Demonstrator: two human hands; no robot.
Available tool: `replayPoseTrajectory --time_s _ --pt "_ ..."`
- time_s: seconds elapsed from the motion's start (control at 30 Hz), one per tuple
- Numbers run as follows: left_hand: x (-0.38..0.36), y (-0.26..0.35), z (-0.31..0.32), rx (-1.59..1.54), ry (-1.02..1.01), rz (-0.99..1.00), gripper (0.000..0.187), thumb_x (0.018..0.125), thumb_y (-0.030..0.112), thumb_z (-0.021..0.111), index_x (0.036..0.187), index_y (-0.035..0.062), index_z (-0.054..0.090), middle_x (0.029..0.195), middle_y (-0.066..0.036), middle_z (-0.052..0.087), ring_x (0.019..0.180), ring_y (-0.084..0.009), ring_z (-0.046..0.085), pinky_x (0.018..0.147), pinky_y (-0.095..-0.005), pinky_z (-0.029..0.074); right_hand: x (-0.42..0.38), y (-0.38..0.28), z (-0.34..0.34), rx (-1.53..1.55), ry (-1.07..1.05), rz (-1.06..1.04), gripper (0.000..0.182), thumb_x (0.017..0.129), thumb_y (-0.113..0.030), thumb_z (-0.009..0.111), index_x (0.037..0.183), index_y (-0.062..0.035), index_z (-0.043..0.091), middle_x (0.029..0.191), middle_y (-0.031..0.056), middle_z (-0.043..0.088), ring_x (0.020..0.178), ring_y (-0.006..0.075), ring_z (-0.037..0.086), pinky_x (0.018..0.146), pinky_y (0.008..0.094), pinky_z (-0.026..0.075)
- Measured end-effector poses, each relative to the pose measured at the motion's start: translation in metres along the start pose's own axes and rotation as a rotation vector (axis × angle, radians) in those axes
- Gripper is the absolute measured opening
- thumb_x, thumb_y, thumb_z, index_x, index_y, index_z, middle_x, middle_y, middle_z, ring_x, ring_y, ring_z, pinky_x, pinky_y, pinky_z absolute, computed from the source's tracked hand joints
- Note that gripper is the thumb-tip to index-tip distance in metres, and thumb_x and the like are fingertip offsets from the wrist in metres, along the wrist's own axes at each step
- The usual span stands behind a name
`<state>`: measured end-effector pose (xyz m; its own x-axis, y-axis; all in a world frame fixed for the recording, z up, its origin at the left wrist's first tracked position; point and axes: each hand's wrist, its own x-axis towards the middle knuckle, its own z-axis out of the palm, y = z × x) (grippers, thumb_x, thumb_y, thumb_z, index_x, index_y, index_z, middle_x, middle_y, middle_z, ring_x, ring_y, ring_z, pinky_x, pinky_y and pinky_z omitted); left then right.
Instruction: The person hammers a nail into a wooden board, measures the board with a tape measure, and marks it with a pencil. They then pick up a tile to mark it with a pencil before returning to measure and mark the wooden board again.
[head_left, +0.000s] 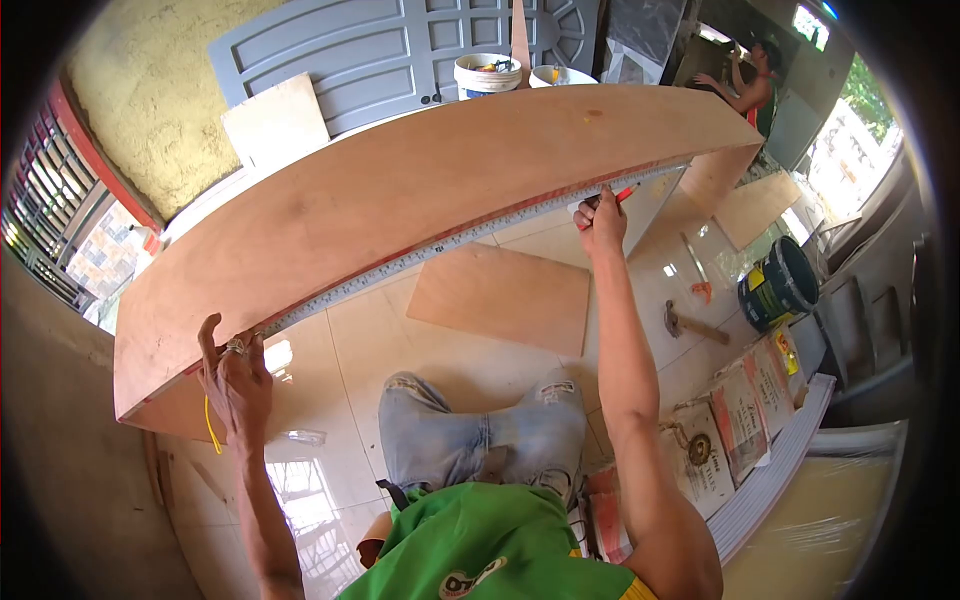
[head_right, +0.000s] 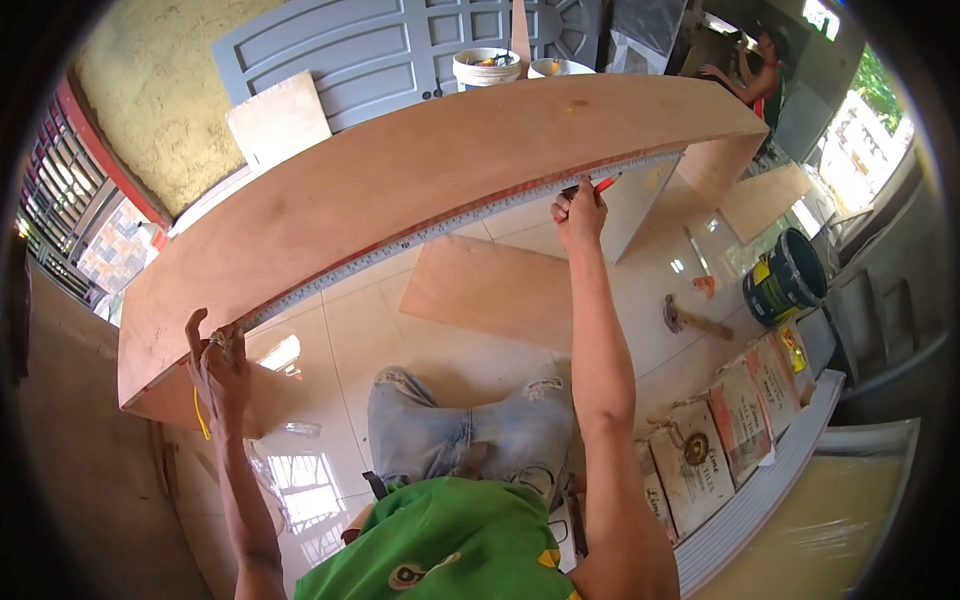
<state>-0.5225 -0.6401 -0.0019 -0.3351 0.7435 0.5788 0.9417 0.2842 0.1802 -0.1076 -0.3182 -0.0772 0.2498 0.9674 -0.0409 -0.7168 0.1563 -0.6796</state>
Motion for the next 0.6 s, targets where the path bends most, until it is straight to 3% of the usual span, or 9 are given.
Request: replayPoseTrajectory --time_s 0.17,0.23,0.47,0.6 --pt "0.002 -0.003 0.003 0.004 0.032 0.081 0.015 0.087 0.012 0.061 0.092 0.0009 0.07 0.122 -0.012 0.061 0.092 -0.0303 0.061 0.077 -0.0413 0.044 -0.003 -0.001 -0.002 0.113 -0.086 0.072 0.024 0.096 -0.027 0.052 0.083 -0.0097 0.044 0.065 -0.0021 0.038 0.045 0.0081 0.031 0.039 0.0236 0.024" --pt "0.003 0.0 0.002 0.003 0.039 0.062 0.015 0.087 0.011 0.062 0.091 0.0003 0.07 0.115 -0.012 0.065 0.095 -0.0306 0.061 0.083 -0.041 0.045 -0.003 0.002 -0.005 0.095 -0.139 0.067 0.029 0.095 -0.034 0.055 0.083 -0.0101 0.044 0.065 -0.0026 0.037 0.045 0.0071 0.031 0.039 0.0232 0.024" --pt "0.006 -0.004 -0.001 -0.021 -0.018 0.079 0.017 0.087 0.012 0.061 0.095 -0.0008 0.07 0.115 -0.015 0.065 0.097 -0.0336 0.063 0.087 -0.0414 0.047 -0.016 0.012 0.004 0.036 -0.181 0.069 0.04 0.09 -0.048 0.06 0.082 -0.0125 0.044 0.062 -0.0035 0.037 0.043 0.0059 0.028 0.039 0.022 0.023" --pt "0.007 -0.004 0.0 -0.017 -0.008 0.094 0.019 0.088 0.013 0.061 0.093 -0.0031 0.069 0.115 -0.017 0.065 0.096 -0.0352 0.064 0.087 -0.0412 0.048 -0.031 0.017 0.003 -0.031 -0.242 0.096 0.043 0.09 -0.053 0.056 0.083 -0.0117 0.047 0.067 -0.0007 0.044 0.046 0.0051 0.031 0.04 0.0215 0.024"
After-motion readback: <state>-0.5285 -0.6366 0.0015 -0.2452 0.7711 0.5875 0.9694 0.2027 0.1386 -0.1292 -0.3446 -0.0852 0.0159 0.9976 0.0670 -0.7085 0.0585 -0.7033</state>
